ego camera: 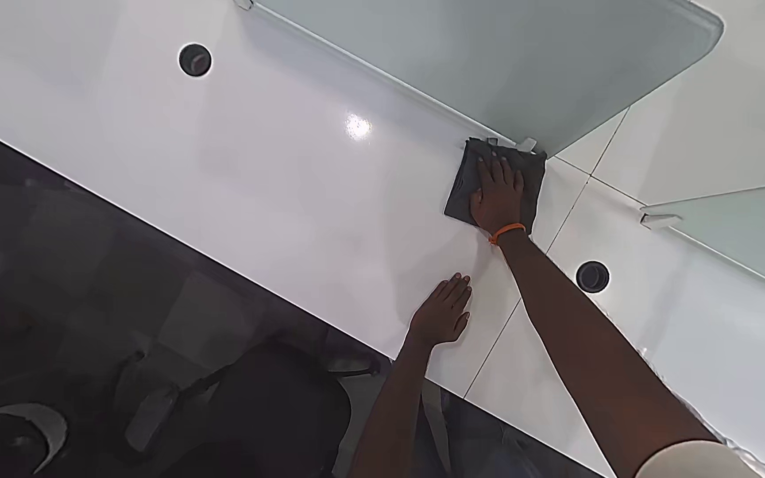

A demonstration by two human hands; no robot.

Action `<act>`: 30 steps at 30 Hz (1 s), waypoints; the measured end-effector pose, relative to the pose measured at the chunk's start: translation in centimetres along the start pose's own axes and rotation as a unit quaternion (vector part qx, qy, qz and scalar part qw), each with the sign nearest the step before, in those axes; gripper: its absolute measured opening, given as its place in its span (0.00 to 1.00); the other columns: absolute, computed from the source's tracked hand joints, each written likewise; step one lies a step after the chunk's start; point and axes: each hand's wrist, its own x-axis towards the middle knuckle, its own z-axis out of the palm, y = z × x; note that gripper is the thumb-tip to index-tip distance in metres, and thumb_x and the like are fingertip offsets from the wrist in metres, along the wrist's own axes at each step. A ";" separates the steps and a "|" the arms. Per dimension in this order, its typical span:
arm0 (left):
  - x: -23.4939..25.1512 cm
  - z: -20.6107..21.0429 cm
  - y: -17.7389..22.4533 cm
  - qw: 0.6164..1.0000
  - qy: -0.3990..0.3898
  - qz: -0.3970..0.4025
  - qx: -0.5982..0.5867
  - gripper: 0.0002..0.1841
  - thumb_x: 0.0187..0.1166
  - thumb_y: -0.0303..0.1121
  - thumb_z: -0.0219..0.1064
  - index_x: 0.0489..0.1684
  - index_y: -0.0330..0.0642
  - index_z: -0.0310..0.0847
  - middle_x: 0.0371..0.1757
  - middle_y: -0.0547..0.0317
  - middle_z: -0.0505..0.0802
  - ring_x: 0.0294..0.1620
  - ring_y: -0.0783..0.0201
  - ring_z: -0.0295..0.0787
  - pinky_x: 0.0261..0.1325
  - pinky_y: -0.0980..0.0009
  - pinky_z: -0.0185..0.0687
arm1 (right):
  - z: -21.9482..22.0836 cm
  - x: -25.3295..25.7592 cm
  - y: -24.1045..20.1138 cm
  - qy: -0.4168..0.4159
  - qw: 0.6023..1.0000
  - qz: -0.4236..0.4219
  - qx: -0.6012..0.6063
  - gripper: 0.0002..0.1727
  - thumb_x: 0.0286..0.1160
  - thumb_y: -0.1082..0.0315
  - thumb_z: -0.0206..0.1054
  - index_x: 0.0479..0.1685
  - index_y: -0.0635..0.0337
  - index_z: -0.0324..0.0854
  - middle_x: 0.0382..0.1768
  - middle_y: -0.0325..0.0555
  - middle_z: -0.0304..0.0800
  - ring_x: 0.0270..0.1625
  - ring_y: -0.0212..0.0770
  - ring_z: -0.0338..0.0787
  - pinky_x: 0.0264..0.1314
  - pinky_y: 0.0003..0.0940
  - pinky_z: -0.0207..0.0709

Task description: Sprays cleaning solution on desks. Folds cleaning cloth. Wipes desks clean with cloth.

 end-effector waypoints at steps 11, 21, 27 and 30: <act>-1.9 -0.3 0.3 0.971 0.194 -0.013 -0.136 0.19 0.86 0.38 0.54 0.54 0.35 0.89 0.73 0.42 0.86 0.79 0.49 0.78 0.84 0.58 0.69 | 1.0 -18.5 -1.0 -0.007 1.000 0.012 -0.024 0.39 0.77 0.53 0.44 0.95 0.40 0.55 0.95 0.44 0.50 0.97 0.51 0.44 0.90 0.72 0.37; -20.8 -1.6 1.0 0.864 0.347 -0.340 -0.135 0.20 0.85 0.38 0.49 0.43 0.39 0.90 0.54 0.46 0.91 0.61 0.51 0.86 0.66 0.55 0.81 | 4.1 -31.9 -16.1 -0.087 0.981 -0.172 -0.002 0.35 0.74 0.48 0.51 0.86 0.36 0.71 0.89 0.48 0.66 0.92 0.61 0.58 0.85 0.77 0.46; -26.7 -2.9 -3.8 0.854 0.317 -0.409 -0.055 0.23 0.86 0.40 0.46 0.47 0.38 0.91 0.56 0.41 0.92 0.61 0.44 0.87 0.65 0.45 0.79 | 5.3 -27.7 -23.6 -0.165 0.931 -0.322 0.050 0.27 0.82 0.47 0.54 0.82 0.25 0.73 0.87 0.37 0.69 0.92 0.53 0.60 0.87 0.73 0.47; -25.9 -4.1 -4.8 0.852 0.333 -0.403 -0.027 0.24 0.88 0.41 0.44 0.47 0.40 0.90 0.55 0.42 0.91 0.59 0.46 0.86 0.63 0.50 0.78 | 6.0 -25.0 -25.7 -0.186 0.919 -0.338 0.080 0.24 0.84 0.48 0.55 0.79 0.23 0.77 0.86 0.33 0.70 0.92 0.48 0.58 0.90 0.67 0.44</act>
